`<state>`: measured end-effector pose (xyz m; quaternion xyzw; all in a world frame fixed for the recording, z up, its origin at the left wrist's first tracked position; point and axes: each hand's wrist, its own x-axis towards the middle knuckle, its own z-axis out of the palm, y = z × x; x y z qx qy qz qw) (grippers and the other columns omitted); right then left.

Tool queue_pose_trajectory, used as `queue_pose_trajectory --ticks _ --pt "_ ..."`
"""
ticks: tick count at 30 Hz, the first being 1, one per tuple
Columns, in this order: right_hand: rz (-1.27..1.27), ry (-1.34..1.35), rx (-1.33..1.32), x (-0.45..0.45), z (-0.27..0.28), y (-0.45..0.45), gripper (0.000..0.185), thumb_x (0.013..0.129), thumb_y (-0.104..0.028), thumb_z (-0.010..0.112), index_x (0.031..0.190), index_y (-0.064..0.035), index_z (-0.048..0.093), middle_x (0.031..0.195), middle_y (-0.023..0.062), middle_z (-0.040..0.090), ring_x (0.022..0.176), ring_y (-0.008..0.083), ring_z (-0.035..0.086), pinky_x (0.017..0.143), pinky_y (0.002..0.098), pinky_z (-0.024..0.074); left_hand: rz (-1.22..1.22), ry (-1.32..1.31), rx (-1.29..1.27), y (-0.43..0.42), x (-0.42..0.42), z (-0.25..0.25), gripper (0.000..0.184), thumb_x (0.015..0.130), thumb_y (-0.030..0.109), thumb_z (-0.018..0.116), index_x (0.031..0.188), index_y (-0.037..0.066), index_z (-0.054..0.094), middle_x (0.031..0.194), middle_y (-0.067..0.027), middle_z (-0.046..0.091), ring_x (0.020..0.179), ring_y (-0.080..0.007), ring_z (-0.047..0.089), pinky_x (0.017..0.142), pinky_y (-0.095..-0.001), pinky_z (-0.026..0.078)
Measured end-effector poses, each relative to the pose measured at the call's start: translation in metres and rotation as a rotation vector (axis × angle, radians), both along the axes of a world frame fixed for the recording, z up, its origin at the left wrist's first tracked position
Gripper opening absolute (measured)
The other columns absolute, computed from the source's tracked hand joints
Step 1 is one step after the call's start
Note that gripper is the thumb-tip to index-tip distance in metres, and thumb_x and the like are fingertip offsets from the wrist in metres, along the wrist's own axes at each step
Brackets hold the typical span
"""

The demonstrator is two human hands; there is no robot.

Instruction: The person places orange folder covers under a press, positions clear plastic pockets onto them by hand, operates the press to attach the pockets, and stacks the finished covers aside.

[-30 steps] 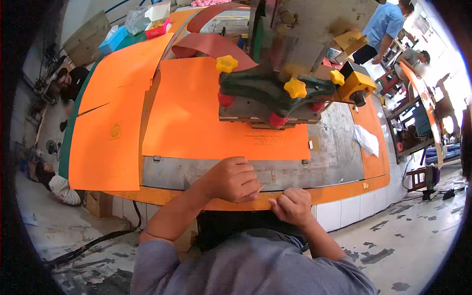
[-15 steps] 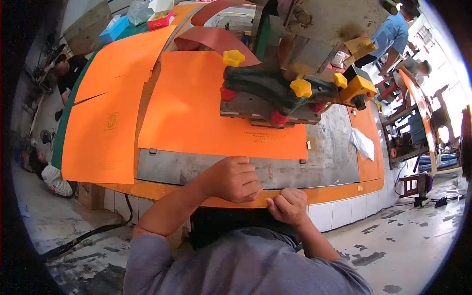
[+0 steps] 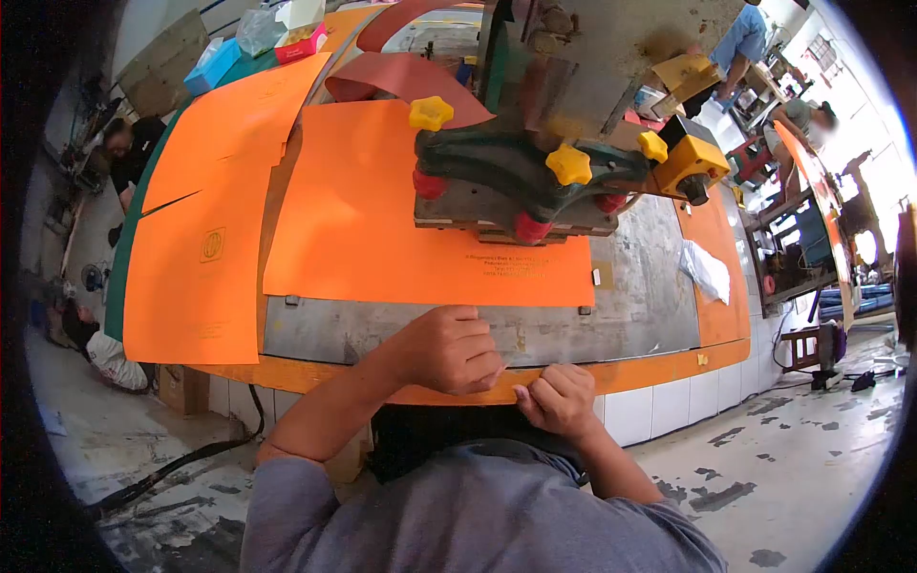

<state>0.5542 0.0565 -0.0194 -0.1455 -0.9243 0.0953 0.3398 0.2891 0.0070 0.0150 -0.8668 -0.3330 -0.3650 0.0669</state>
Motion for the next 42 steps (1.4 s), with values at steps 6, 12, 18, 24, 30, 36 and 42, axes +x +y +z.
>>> queue_pose_trajectory --ticks 6,12,18,24,30,36,42 --pt "0.006 0.007 -0.010 -0.0007 0.0008 0.0009 0.038 0.085 -0.020 0.086 0.069 -0.0147 0.052 0.065 0.0018 0.046 0.055 0.0209 0.054 0.050 0.0367 0.0403 0.000 -0.009 0.003 0.0011 -0.0009 0.0005 0.021 0.085 0.017 0.076 0.073 0.013 0.059 0.067 -0.0004 0.051 0.064 -0.0203 0.057 0.063 -0.0356 0.047" --pt "0.001 -0.005 0.000 -0.0006 -0.0001 0.0006 0.039 0.085 -0.021 0.086 0.069 -0.0148 0.051 0.065 0.0018 0.046 0.055 0.0212 0.054 0.050 0.0365 0.0407 0.022 -0.013 0.002 0.0002 -0.0007 -0.0009 0.020 0.086 0.017 0.075 0.074 0.012 0.060 0.067 -0.0006 0.051 0.064 -0.0205 0.057 0.063 -0.0359 0.048" --pt "0.002 -0.003 0.003 -0.0012 0.0010 0.0002 0.039 0.086 -0.021 0.086 0.069 -0.0146 0.051 0.065 0.0016 0.047 0.055 0.0208 0.053 0.050 0.0365 0.0408 0.024 -0.002 -0.006 -0.0003 -0.0009 -0.0007 0.020 0.087 0.017 0.075 0.074 0.012 0.060 0.067 -0.0007 0.050 0.063 -0.0205 0.056 0.063 -0.0360 0.048" --pt "0.004 -0.004 -0.006 -0.0006 0.0008 0.0000 0.038 0.086 -0.020 0.085 0.069 -0.0147 0.051 0.065 0.0018 0.047 0.055 0.0208 0.053 0.050 0.0364 0.0407 0.020 -0.003 -0.002 0.0001 -0.0009 -0.0018 0.020 0.087 0.017 0.074 0.074 0.012 0.060 0.067 -0.0006 0.049 0.063 -0.0206 0.056 0.063 -0.0360 0.047" --pt "0.006 -0.008 0.008 -0.0013 0.0026 -0.0001 0.039 0.086 -0.020 0.084 0.069 -0.0146 0.050 0.065 0.0020 0.046 0.054 0.0209 0.053 0.050 0.0367 0.0407 0.023 0.002 -0.008 0.0006 -0.0013 -0.0011 0.020 0.086 0.017 0.074 0.074 0.012 0.060 0.067 -0.0004 0.049 0.064 -0.0204 0.056 0.063 -0.0360 0.047" --pt "0.004 -0.005 0.002 -0.0015 0.0022 -0.0001 0.039 0.087 -0.020 0.084 0.069 -0.0146 0.050 0.065 0.0020 0.046 0.054 0.0209 0.053 0.050 0.0366 0.0402 0.028 -0.002 -0.005 0.0012 -0.0018 -0.0006 0.020 0.086 0.017 0.075 0.074 0.012 0.060 0.068 0.0000 0.052 0.065 -0.0201 0.058 0.063 -0.0357 0.047" --pt "-0.006 0.001 0.017 -0.0015 0.0014 -0.0004 0.039 0.086 -0.020 0.084 0.069 -0.0148 0.050 0.065 0.0021 0.046 0.054 0.0207 0.053 0.050 0.0363 0.0415 0.032 0.004 -0.005 0.0016 -0.0013 -0.0007 0.021 0.086 0.017 0.076 0.074 0.012 0.060 0.069 0.0000 0.055 0.065 -0.0198 0.058 0.062 -0.0354 0.047"
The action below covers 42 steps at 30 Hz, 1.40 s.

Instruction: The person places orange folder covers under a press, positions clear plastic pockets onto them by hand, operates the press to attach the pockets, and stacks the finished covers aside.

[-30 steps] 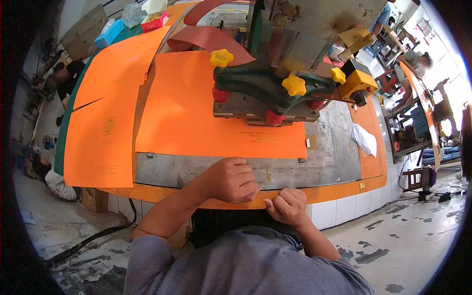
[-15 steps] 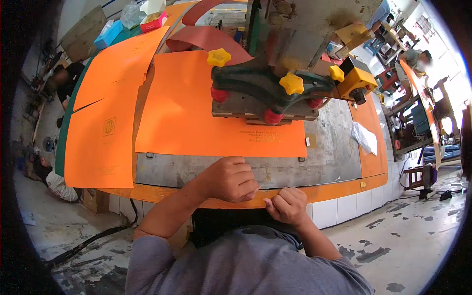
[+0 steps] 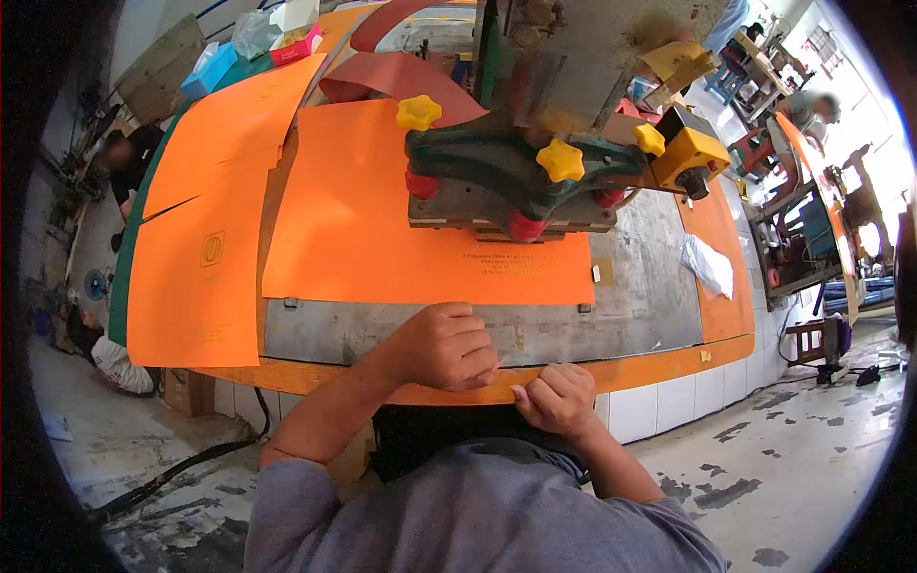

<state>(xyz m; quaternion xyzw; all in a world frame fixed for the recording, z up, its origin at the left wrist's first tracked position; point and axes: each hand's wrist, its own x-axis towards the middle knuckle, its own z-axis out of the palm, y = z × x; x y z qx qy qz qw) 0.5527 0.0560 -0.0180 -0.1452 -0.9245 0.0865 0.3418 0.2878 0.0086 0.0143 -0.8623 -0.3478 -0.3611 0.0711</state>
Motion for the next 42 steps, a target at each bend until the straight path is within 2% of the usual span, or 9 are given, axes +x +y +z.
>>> queue_pose_trajectory --ticks 21,42 --pt "-0.003 -0.007 0.000 0.0007 -0.0007 0.0000 0.038 0.087 -0.022 0.085 0.069 -0.0150 0.052 0.066 0.0014 0.047 0.055 0.0199 0.053 0.050 0.0357 0.0415 0.002 -0.010 0.014 0.0017 0.0007 -0.0029 0.029 0.086 0.014 0.077 0.067 0.011 0.056 0.067 -0.0016 0.057 0.061 -0.0208 0.058 0.060 -0.0359 0.047" --pt "-0.009 -0.024 -0.004 0.0013 0.0007 -0.0008 0.036 0.087 -0.021 0.084 0.070 -0.0144 0.053 0.067 0.0019 0.050 0.056 0.0205 0.056 0.051 0.0359 0.0434 0.002 0.014 0.005 0.0019 0.0005 -0.0013 0.028 0.088 0.016 0.076 0.068 0.012 0.057 0.068 -0.0019 0.056 0.062 -0.0208 0.059 0.061 -0.0360 0.047"
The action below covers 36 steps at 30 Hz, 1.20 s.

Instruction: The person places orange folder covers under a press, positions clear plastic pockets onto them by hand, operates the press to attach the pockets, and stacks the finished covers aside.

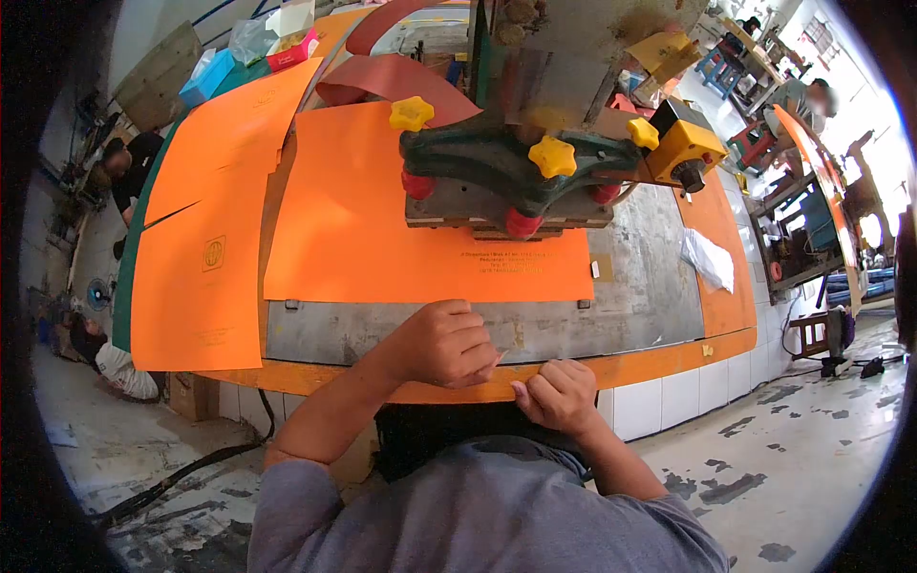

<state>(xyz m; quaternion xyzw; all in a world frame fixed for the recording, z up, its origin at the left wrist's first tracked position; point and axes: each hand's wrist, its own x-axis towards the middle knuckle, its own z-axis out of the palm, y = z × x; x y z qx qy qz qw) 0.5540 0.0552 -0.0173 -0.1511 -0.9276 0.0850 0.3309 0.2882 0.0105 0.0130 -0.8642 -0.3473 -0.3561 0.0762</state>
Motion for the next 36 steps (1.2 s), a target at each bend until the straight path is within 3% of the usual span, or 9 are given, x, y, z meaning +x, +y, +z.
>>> queue_pose_trajectory --ticks 36 --pt "-0.014 0.021 0.001 -0.0013 -0.0016 -0.0001 0.039 0.087 -0.022 0.084 0.069 -0.0150 0.050 0.065 0.0023 0.045 0.055 0.0212 0.053 0.050 0.0367 0.0418 -0.006 -0.020 0.016 0.0007 0.0025 -0.0014 0.028 0.085 0.014 0.076 0.067 0.012 0.055 0.066 -0.0014 0.053 0.060 -0.0211 0.056 0.060 -0.0369 0.046"
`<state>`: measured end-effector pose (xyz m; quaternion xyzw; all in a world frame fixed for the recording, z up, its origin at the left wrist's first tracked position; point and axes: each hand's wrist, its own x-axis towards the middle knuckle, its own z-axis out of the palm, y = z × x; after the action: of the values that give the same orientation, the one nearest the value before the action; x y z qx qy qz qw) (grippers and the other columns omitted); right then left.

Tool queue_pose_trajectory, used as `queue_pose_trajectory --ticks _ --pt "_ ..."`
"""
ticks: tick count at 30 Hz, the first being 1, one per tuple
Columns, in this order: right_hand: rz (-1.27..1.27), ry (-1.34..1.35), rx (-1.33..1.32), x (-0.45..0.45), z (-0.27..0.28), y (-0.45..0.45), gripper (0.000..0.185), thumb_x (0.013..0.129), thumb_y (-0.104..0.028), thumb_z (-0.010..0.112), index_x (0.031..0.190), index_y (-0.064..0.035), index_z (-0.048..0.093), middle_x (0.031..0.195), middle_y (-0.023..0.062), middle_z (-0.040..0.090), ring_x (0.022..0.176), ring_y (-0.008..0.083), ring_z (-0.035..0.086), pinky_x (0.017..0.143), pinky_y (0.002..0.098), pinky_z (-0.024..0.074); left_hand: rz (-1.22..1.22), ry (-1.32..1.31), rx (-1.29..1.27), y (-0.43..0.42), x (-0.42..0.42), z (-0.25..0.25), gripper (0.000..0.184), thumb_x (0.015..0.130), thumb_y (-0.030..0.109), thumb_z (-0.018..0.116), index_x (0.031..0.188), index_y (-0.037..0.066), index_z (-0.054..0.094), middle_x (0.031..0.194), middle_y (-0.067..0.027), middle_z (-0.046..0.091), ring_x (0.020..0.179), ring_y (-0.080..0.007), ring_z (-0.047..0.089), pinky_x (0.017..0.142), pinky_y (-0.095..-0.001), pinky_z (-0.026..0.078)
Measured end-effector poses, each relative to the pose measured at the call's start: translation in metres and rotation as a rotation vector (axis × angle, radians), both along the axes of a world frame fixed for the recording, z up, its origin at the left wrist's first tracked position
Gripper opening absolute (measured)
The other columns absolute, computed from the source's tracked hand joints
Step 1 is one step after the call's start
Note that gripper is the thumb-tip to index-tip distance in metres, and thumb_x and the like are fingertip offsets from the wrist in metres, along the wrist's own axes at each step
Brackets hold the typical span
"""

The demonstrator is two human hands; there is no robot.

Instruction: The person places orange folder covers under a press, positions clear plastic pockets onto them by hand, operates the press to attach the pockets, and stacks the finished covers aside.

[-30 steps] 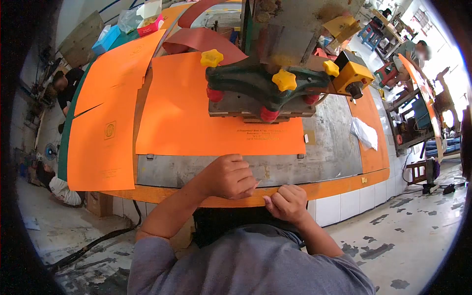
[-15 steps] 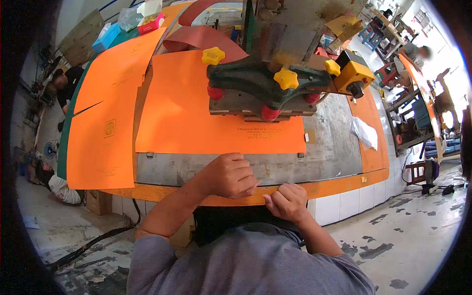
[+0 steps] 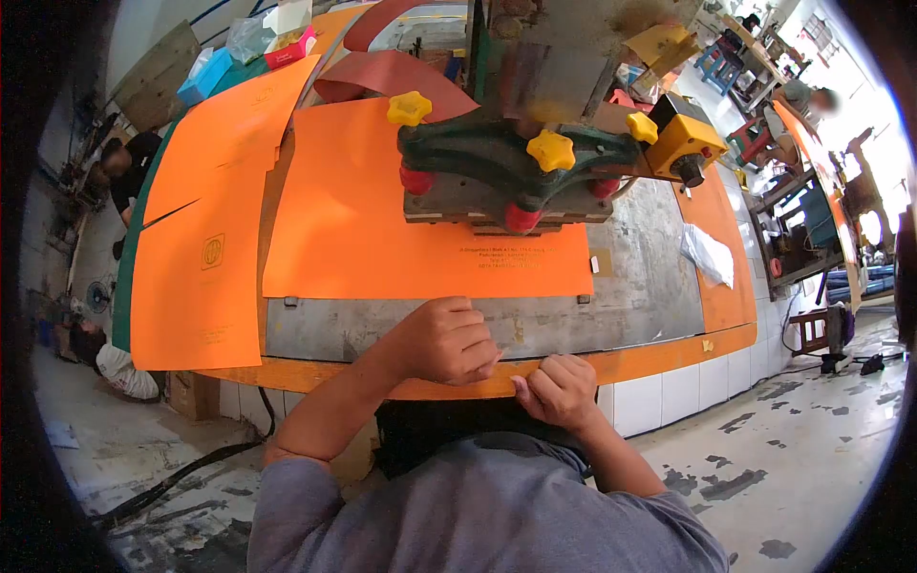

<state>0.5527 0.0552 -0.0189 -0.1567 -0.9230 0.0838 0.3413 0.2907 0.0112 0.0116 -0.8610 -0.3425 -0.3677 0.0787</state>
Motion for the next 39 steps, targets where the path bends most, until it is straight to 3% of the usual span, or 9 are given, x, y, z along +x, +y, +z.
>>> queue_pose_trajectory --ticks 13,19,21,22,24,25,27,30,39 --pt "-0.004 0.005 0.004 -0.001 0.001 0.000 0.037 0.087 -0.022 0.084 0.070 -0.0147 0.053 0.066 0.0016 0.047 0.056 0.0207 0.055 0.052 0.0354 0.0428 0.067 0.004 -0.052 0.001 -0.001 -0.001 0.026 0.085 0.014 0.077 0.068 0.011 0.057 0.066 -0.0031 0.055 0.062 -0.0228 0.058 0.062 -0.0376 0.047" --pt "-0.002 0.009 0.009 0.000 0.000 0.000 0.037 0.088 -0.023 0.084 0.070 -0.0149 0.053 0.066 0.0012 0.048 0.056 0.0203 0.055 0.052 0.0351 0.0432 0.254 -0.073 -0.170 0.005 -0.001 0.002 0.022 0.086 0.015 0.079 0.076 0.009 0.062 0.073 -0.0057 0.059 0.069 -0.0286 0.061 0.066 -0.0420 0.050" --pt "-0.006 0.001 0.007 0.001 0.001 0.000 0.036 0.088 -0.023 0.084 0.070 -0.0150 0.054 0.066 0.0012 0.048 0.057 0.0202 0.055 0.052 0.0351 0.0433 0.333 -0.066 -0.271 0.005 0.000 0.003 0.018 0.089 0.021 0.080 0.092 0.007 0.068 0.093 -0.0102 0.067 0.090 -0.0316 0.068 0.080 -0.0448 0.054" --pt "-0.004 0.003 0.006 0.001 0.000 0.000 0.037 0.088 -0.023 0.084 0.070 -0.0152 0.054 0.066 0.0012 0.049 0.057 0.0201 0.055 0.052 0.0351 0.0431 0.334 -0.065 -0.273 0.006 0.000 0.001 0.018 0.089 0.021 0.080 0.092 0.007 0.068 0.093 -0.0102 0.067 0.090 -0.0316 0.068 0.080 -0.0448 0.054" --pt "-0.003 0.006 0.001 0.001 0.000 0.000 0.037 0.088 -0.023 0.084 0.070 -0.0153 0.054 0.066 0.0012 0.049 0.056 0.0200 0.055 0.052 0.0351 0.0429 0.378 -0.045 -0.252 0.008 0.000 -0.006 0.033 0.094 0.029 0.078 0.115 0.006 0.070 0.124 -0.0147 0.069 0.117 -0.0352 0.067 0.098 -0.0478 0.053" --pt "-0.006 -0.002 0.004 0.001 0.001 0.000 0.037 0.088 -0.023 0.084 0.070 -0.0155 0.054 0.066 0.0013 0.049 0.056 0.0200 0.055 0.052 0.0351 0.0427 0.377 -0.045 -0.255 0.007 0.000 -0.009 0.033 0.094 0.029 0.078 0.115 0.006 0.070 0.124 -0.0147 0.069 0.117 -0.0352 0.067 0.098 -0.0478 0.053" --pt "-0.011 -0.008 0.006 0.001 0.001 0.000 0.037 0.088 -0.024 0.085 0.069 -0.0156 0.054 0.066 0.0013 0.049 0.056 0.0199 0.055 0.052 0.0351 0.0425 0.423 0.013 -0.373 0.007 -0.002 -0.012 0.050 0.097 0.038 0.075 0.134 0.005 0.067 0.146 -0.0168 0.063 0.138 -0.0364 0.058 0.113 -0.0504 0.047" --pt "-0.006 0.015 0.005 0.001 0.000 0.001 0.037 0.088 -0.024 0.085 0.069 -0.0157 0.054 0.066 0.0015 0.049 0.056 0.0200 0.055 0.051 0.0353 0.0420 0.455 0.059 -0.391 0.008 -0.002 -0.014 0.058 0.099 0.043 0.072 0.142 0.005 0.064 0.154 -0.0175 0.059 0.145 -0.0366 0.053 0.118 -0.0517 0.043" --pt "0.002 0.011 0.002 -0.001 0.004 0.001 0.036 0.088 -0.023 0.084 0.070 -0.0152 0.054 0.066 0.0020 0.049 0.056 0.0202 0.055 0.052 0.0354 0.0436 0.465 0.095 -0.434 0.008 -0.004 -0.021 0.059 0.099 0.044 0.072 0.143 0.005 0.064 0.157 -0.0165 0.057 0.147 -0.0353 0.051 0.119 -0.0516 0.042"
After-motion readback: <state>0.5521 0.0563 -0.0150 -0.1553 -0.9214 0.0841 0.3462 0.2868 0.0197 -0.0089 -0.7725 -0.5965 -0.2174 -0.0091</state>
